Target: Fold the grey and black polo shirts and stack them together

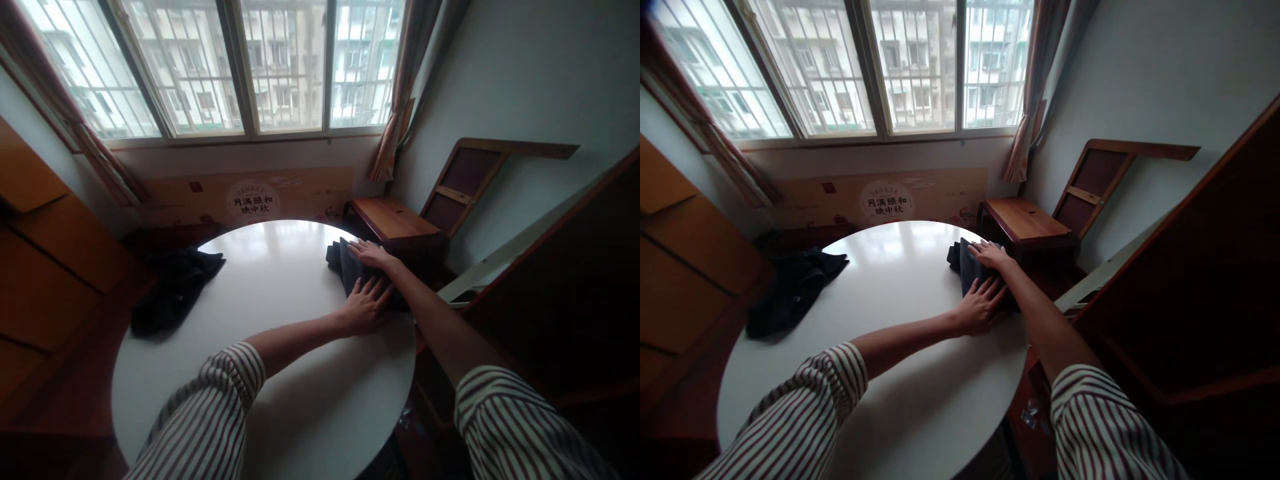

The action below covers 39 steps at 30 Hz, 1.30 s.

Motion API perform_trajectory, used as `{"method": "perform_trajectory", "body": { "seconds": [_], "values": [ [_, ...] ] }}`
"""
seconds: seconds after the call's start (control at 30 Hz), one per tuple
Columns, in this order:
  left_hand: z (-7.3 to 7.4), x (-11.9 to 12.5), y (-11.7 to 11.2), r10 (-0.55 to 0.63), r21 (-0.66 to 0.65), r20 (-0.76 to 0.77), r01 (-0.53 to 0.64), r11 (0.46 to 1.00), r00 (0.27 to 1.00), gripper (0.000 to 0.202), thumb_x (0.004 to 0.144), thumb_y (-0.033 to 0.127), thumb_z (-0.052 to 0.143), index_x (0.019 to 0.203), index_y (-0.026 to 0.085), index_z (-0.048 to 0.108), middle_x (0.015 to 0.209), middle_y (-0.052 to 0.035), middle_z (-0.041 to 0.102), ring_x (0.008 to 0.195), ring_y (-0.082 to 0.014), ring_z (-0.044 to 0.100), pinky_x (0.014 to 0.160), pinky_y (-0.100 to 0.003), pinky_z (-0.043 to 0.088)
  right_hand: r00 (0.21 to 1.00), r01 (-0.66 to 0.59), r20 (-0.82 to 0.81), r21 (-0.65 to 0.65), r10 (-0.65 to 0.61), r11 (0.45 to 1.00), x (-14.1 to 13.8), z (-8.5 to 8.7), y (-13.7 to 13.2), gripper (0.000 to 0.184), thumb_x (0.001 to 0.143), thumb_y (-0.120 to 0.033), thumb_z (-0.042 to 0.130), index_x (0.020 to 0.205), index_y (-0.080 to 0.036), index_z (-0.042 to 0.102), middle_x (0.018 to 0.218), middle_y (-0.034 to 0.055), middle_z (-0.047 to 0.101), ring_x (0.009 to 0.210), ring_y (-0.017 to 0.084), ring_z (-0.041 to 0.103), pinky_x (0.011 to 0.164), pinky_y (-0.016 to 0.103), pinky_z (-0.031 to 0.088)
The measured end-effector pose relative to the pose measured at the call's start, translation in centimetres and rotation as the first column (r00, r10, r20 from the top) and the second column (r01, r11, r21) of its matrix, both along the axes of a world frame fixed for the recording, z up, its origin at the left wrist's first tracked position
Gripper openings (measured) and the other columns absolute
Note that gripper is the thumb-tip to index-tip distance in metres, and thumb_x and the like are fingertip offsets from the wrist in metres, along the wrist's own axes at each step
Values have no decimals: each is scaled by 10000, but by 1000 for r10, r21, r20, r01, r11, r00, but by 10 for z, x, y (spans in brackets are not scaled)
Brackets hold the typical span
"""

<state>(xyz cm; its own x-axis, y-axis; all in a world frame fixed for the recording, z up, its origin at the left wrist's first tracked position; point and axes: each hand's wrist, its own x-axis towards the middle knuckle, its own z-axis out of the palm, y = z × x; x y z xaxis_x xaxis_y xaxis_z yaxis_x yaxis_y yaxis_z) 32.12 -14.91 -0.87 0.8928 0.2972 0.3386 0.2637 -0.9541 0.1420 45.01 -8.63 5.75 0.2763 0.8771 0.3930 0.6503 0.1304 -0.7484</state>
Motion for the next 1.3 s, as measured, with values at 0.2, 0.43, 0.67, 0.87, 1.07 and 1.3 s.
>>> {"method": "perform_trajectory", "body": {
  "seconds": [0.2,0.43,0.67,0.87,1.07,1.3],
  "values": [
    [12,-59,-42,-247,-7,-50,247,969,968,524,995,347,410,1470,125,391,1534,-165,405,1427,-298,350,1149,-526,280,982,-80,173,29,74,996,-48,15,8,390,958,-383,585,1297,-190,569,1356,120,555,1184,276,553,983,512,457],
    [28,-212,-9,103,-40,84,-100,994,991,325,942,190,445,1217,202,617,1203,-90,682,1150,-207,600,1127,-415,328,838,-232,498,-44,223,972,-140,-19,-16,296,994,-306,418,1024,-153,669,1037,157,678,950,255,621,845,345,443],
    [34,-363,115,975,41,129,-983,178,182,650,884,368,562,1412,17,422,1467,-290,412,1369,-435,364,1089,-579,304,768,-326,530,-157,358,932,-165,-67,-32,266,932,-204,496,699,-180,623,759,81,659,659,177,584,629,276,367],
    [12,-398,141,993,-108,-84,-991,73,82,638,890,367,543,1389,-15,436,1256,-297,595,1190,-406,560,972,-469,450,825,-354,426,-121,371,927,-155,-75,-29,333,930,-236,491,608,-197,571,655,34,600,571,146,517,603,270,358],
    [1,-351,92,778,-234,-28,-761,605,627,471,861,313,609,1279,98,588,1203,-192,651,1119,-337,614,998,-415,461,891,-360,297,-1,344,933,-153,-76,-25,267,967,-304,445,1022,-168,667,962,99,644,789,192,618,758,309,483],
    [31,-318,31,-55,-889,-76,-43,455,996,385,814,437,719,1089,168,706,1003,-67,720,879,-229,658,762,-293,533,925,-367,125,52,359,929,-136,-70,-21,455,956,-459,478,1298,-183,592,1202,144,618,1163,277,566,1044,451,412]
  ]
}}
